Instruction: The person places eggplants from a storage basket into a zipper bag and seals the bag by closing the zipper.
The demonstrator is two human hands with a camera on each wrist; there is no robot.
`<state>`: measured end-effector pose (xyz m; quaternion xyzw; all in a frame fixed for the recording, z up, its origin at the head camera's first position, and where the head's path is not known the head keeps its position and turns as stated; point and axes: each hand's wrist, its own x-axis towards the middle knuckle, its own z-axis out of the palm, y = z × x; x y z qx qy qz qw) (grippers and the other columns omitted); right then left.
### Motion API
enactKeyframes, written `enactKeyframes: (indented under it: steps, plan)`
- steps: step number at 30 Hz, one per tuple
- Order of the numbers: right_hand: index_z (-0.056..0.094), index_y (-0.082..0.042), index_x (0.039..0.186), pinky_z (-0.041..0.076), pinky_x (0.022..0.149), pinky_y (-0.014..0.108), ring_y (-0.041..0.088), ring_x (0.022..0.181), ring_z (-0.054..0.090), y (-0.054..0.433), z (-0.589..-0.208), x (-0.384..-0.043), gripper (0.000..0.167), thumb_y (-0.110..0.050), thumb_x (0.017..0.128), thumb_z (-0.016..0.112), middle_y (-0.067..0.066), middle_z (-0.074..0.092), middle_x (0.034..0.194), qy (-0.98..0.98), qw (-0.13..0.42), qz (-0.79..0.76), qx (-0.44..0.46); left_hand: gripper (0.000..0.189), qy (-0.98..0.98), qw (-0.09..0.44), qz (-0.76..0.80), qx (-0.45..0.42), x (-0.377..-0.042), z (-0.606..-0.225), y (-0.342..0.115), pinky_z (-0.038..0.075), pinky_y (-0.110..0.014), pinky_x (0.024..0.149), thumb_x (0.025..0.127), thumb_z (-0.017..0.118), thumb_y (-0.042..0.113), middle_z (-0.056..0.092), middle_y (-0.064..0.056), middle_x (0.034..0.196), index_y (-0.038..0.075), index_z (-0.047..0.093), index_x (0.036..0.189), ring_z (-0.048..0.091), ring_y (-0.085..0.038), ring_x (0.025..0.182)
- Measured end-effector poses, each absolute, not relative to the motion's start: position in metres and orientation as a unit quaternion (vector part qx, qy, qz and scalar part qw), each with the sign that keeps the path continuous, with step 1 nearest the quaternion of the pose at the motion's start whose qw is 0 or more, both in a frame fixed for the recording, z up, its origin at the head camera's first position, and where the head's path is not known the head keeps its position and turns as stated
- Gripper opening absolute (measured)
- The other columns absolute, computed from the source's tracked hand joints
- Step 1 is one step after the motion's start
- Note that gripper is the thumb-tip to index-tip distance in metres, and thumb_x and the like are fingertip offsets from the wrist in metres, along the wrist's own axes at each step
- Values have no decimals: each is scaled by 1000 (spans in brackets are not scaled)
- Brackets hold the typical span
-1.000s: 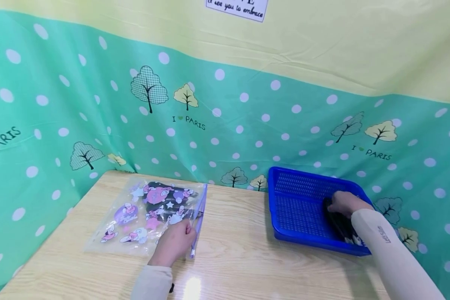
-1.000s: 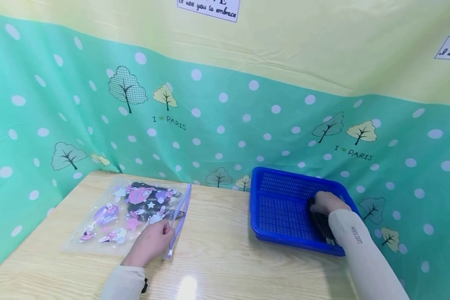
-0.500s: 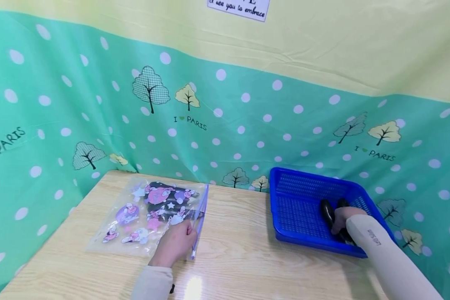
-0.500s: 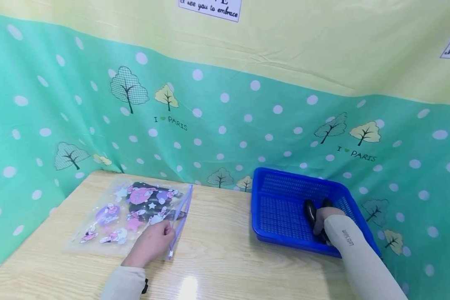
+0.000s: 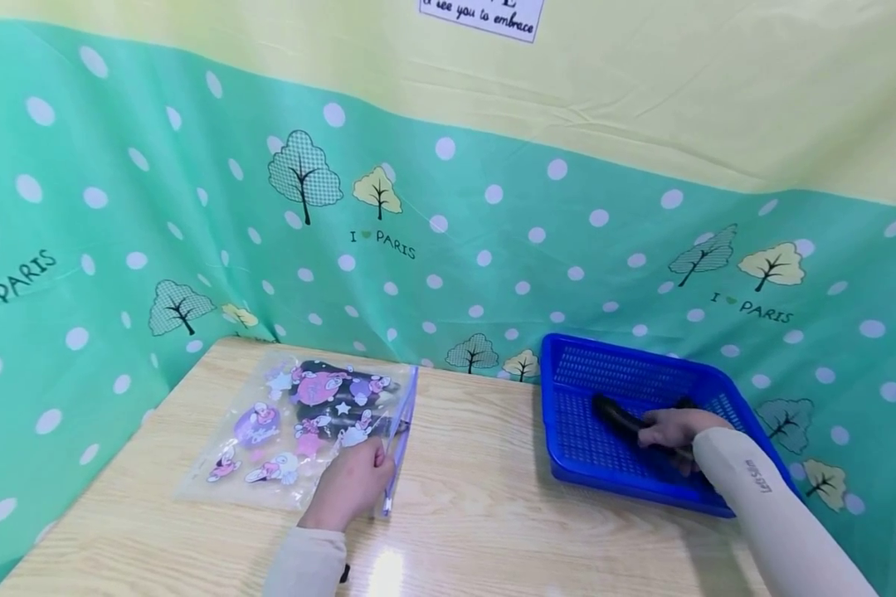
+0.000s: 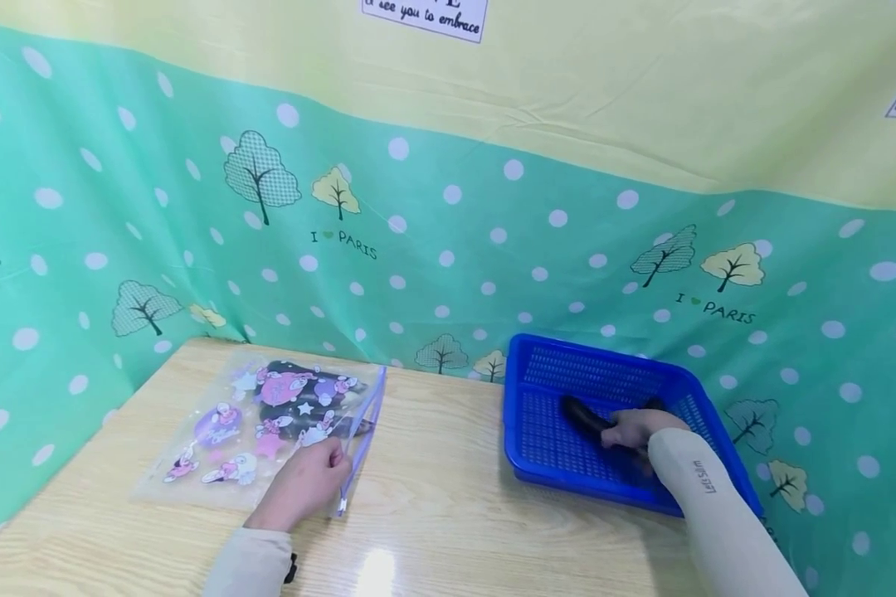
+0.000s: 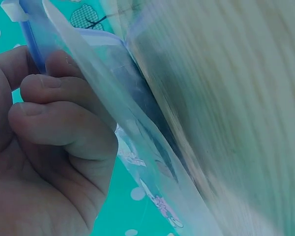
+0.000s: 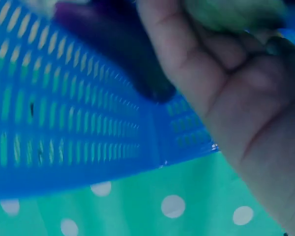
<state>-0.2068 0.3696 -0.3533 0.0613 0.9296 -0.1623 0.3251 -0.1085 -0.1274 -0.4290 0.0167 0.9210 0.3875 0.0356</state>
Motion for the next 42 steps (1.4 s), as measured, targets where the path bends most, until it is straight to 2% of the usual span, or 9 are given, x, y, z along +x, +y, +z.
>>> enactKeyframes:
  steps: [2, 7, 11, 19, 26, 31, 34, 39, 42]
  plan:
    - [22, 9, 153, 54, 57, 38, 24, 62, 56, 367, -353, -207, 80, -32, 97, 61, 20, 57, 92, 922, 332, -194, 53, 20, 920, 38, 389, 15, -108, -430, -128, 37, -33, 49, 93, 58, 18, 44, 0, 64, 16, 48, 76, 45, -16, 56]
    - [20, 6, 156, 42, 45, 30, 12, 47, 29, 356, -354, -212, 76, -38, 104, 53, 0, 37, 57, 912, 336, -232, 18, 20, 919, 38, 392, 15, -107, -431, -129, 37, -33, 49, 93, 58, 18, 44, 0, 65, 16, 47, 76, 45, -16, 56]
    - [24, 8, 154, 36, 43, 27, 10, 45, 25, 344, -351, -217, 74, -35, 103, 55, -2, 35, 55, 912, 329, -247, -2, 20, 918, 38, 393, 16, -107, -430, -128, 37, -33, 49, 94, 58, 18, 44, 0, 64, 16, 48, 76, 46, -16, 56]
    - [31, 7, 149, 46, 48, 33, 12, 46, 31, 328, -345, -223, 69, -12, 90, 60, -1, 41, 60, 920, 270, -284, -25, 21, 921, 33, 389, 16, -109, -430, -128, 36, -33, 50, 93, 58, 18, 43, 1, 64, 15, 48, 75, 44, -16, 56]
    - [44, 8, 136, 53, 56, 46, 15, 46, 43, 323, -343, -230, 52, -19, 97, 64, 19, 63, 78, 928, 196, -313, -45, 21, 920, 40, 389, 19, -109, -429, -127, 36, -33, 50, 93, 58, 18, 42, 1, 64, 15, 48, 76, 44, -16, 56]
    - [53, 7, 126, 56, 65, 48, 25, 60, 61, 316, -336, -231, 46, -28, 99, 66, 20, 67, 83, 937, 156, -308, -46, 21, 921, 35, 387, 25, -109, -428, -127, 36, -33, 50, 93, 59, 17, 42, 1, 64, 15, 48, 76, 44, -16, 56]
    - [54, 8, 130, 57, 67, 42, 26, 66, 66, 311, -333, -232, 53, -31, 97, 69, 17, 68, 82, 944, 152, -289, -43, 21, 921, 32, 388, 28, -109, -428, -128, 36, -32, 50, 93, 59, 16, 42, 1, 64, 15, 47, 75, 44, -16, 56]
    - [41, 13, 144, 58, 64, 41, 27, 64, 65, 301, -332, -234, 73, -27, 93, 74, 15, 68, 77, 957, 166, -230, -61, 22, 919, 34, 392, 22, -110, -428, -128, 36, -32, 49, 93, 59, 17, 41, 1, 64, 15, 47, 75, 43, -15, 56]
    - [47, 8, 143, 57, 74, 47, 33, 80, 67, 294, -334, -233, 67, -26, 92, 74, 19, 70, 97, 966, 151, -193, -85, 22, 918, 37, 394, 20, -110, -429, -127, 36, -32, 49, 94, 59, 18, 41, 1, 64, 15, 47, 75, 44, -16, 56]
